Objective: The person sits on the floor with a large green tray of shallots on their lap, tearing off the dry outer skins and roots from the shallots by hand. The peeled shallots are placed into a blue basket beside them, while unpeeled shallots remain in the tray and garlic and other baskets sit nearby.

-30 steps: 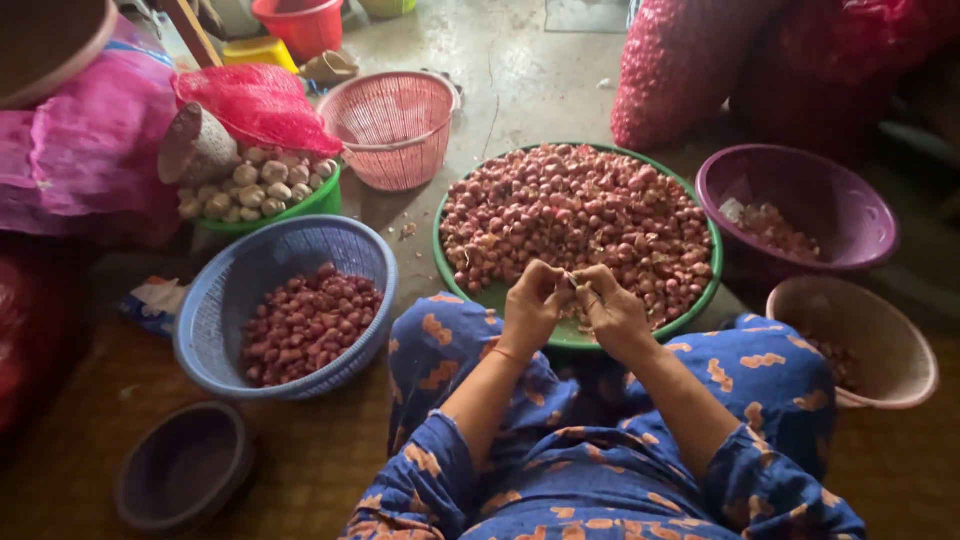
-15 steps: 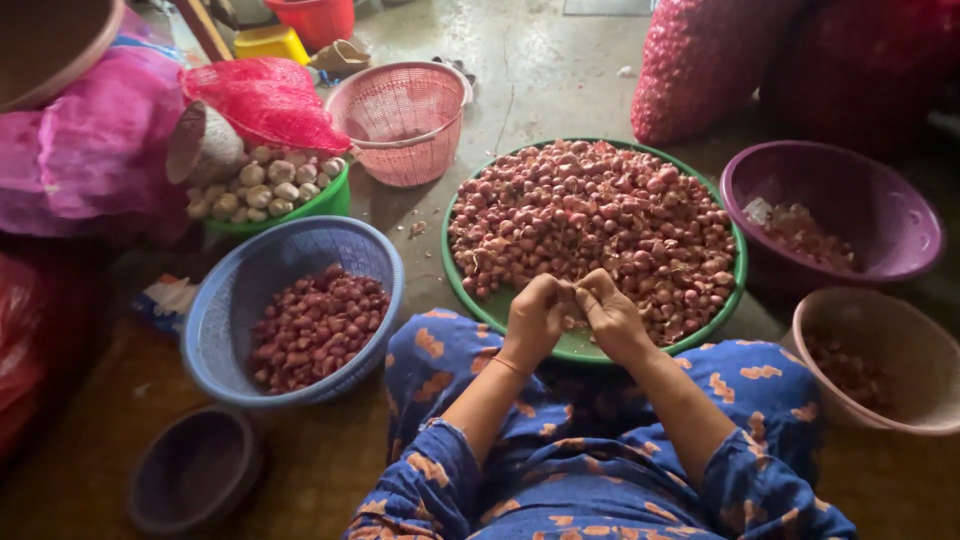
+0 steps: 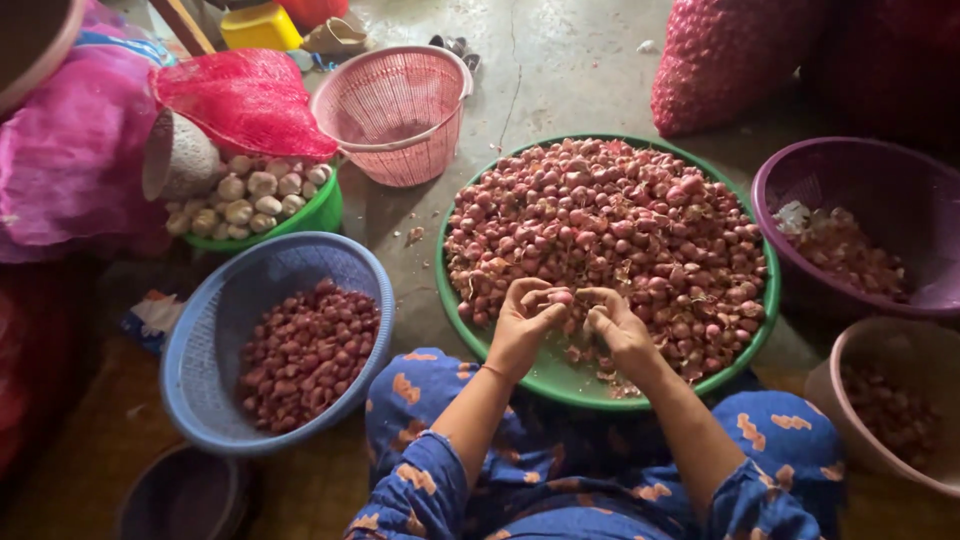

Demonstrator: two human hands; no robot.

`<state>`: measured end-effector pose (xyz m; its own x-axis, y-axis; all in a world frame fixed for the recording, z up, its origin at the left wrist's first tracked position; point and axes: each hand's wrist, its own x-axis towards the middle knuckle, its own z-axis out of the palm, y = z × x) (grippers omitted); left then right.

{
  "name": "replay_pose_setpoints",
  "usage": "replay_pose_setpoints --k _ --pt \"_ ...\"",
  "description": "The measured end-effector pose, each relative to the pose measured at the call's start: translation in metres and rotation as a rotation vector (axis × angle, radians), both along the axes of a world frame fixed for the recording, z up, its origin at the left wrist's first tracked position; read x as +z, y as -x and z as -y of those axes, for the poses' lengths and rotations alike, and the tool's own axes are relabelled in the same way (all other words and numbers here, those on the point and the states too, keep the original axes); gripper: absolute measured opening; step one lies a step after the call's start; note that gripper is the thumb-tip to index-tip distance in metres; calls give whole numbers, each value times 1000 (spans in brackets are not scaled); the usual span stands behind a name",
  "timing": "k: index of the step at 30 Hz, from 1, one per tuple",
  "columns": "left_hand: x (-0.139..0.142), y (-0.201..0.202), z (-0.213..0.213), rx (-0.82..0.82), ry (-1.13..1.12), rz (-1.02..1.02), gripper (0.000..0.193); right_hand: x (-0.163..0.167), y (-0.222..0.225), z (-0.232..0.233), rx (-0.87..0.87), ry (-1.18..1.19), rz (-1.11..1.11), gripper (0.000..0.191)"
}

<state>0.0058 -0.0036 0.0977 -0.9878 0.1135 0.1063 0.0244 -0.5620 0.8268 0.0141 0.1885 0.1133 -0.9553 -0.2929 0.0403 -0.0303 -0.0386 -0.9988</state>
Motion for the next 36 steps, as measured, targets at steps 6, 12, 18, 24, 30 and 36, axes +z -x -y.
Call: replay_pose_setpoints --k 6,12,18,24,30,36 --pt "-19 13 -9 -48 45 29 27 -18 9 -2 -30 3 -15 27" --pt "-24 21 -11 -60 56 24 37 -16 22 -10 -112 10 78 28" --pt "-30 20 -5 -151 59 83 37 -10 17 -12 53 11 40 34" --pt "-37 18 -6 -186 -6 67 31 -9 17 -14 -57 -15 85 33" --pt "-32 15 -5 -158 92 139 27 -11 11 -18 51 -93 93 30" --pt "-28 16 -3 -206 -116 278 25 -19 16 -16 -56 -14 165 33"
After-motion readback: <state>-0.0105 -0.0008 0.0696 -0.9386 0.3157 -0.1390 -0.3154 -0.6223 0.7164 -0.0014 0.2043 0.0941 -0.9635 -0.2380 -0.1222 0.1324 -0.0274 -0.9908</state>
